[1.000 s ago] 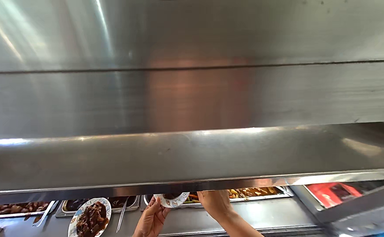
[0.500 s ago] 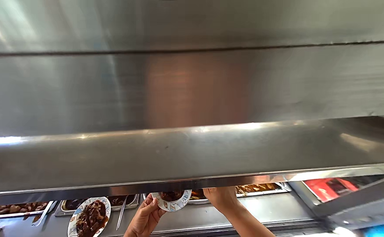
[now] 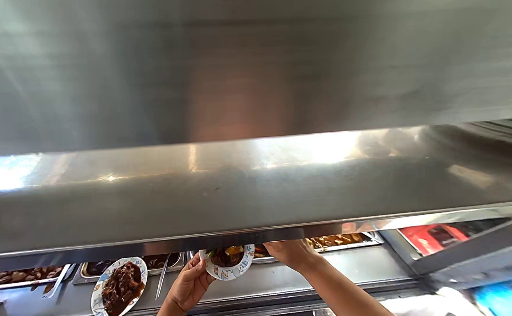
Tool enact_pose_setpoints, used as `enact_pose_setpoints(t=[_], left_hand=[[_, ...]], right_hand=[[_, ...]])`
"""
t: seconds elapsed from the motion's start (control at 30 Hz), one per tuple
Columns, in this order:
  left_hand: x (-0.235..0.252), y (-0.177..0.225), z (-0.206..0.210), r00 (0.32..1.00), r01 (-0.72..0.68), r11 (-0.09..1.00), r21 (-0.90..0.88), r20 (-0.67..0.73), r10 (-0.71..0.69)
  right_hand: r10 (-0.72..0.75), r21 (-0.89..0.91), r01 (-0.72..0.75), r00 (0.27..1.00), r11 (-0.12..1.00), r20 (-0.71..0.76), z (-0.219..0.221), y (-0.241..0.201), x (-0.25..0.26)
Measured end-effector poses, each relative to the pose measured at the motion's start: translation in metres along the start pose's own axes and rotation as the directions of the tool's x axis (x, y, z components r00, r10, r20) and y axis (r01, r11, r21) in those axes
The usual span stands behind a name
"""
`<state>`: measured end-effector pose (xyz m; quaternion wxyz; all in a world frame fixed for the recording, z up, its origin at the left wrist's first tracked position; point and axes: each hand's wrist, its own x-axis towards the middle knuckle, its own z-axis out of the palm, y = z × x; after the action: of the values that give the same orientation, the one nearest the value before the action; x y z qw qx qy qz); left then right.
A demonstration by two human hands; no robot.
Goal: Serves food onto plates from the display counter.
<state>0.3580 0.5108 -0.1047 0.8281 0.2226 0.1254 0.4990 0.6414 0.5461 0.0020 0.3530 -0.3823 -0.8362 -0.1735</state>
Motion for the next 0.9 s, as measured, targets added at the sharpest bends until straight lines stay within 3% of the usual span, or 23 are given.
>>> enact_pose_setpoints(t=[0.13, 0.3, 0.43, 0.5, 0.53, 0.6, 0.63, 0.67, 0.77, 0.9], left_hand=[[-0.003, 0.000, -0.001, 0.995, -0.040, 0.999, -0.008, -0.088, 0.039], [-0.005, -0.004, 0.004, 0.955, -0.136, 0.990, -0.024, -0.269, 0.124], [-0.007, -0.007, 0.008, 0.902, -0.224, 0.975, 0.008, -0.377, 0.210], [-0.011, -0.006, 0.010, 0.867, -0.276, 0.961, -0.001, -0.433, 0.248], [-0.013, -0.004, 0.012, 0.852, -0.298, 0.955, -0.007, -0.453, 0.262], [-0.019, 0.000, 0.014, 0.829, -0.339, 0.941, -0.009, -0.475, 0.294], [-0.022, 0.003, 0.015, 0.818, -0.355, 0.935, -0.008, -0.486, 0.307], [-0.026, 0.005, 0.016, 0.809, -0.369, 0.929, -0.007, -0.493, 0.318], [-0.036, 0.011, 0.019, 0.798, -0.392, 0.920, 0.005, -0.495, 0.343], [-0.044, 0.013, 0.019, 0.801, -0.433, 0.901, -0.035, -0.473, 0.366]], right_hand=[[0.082, 0.026, -0.081, 0.993, 0.996, -0.081, 0.008, -0.004, -0.005], [0.115, 0.094, -0.121, 0.991, 0.988, 0.071, 0.013, -0.011, -0.008], [0.377, 0.038, -0.381, 0.923, 0.924, 0.076, 0.001, -0.008, -0.004], [0.562, -0.095, -0.558, 0.784, 0.824, 0.265, -0.013, -0.001, 0.005], [0.644, -0.191, -0.634, 0.631, 0.749, 0.431, -0.020, 0.002, 0.012], [0.672, -0.373, -0.647, 0.300, 0.665, 0.677, -0.022, 0.012, 0.021], [0.659, -0.423, -0.629, 0.195, 0.653, 0.727, -0.019, 0.015, 0.021], [0.650, -0.450, -0.618, 0.134, 0.645, 0.748, -0.014, 0.017, 0.018], [0.645, -0.471, -0.613, 0.085, 0.635, 0.760, -0.001, 0.019, 0.011], [0.646, -0.461, -0.615, 0.106, 0.640, 0.756, 0.013, 0.012, 0.030]])
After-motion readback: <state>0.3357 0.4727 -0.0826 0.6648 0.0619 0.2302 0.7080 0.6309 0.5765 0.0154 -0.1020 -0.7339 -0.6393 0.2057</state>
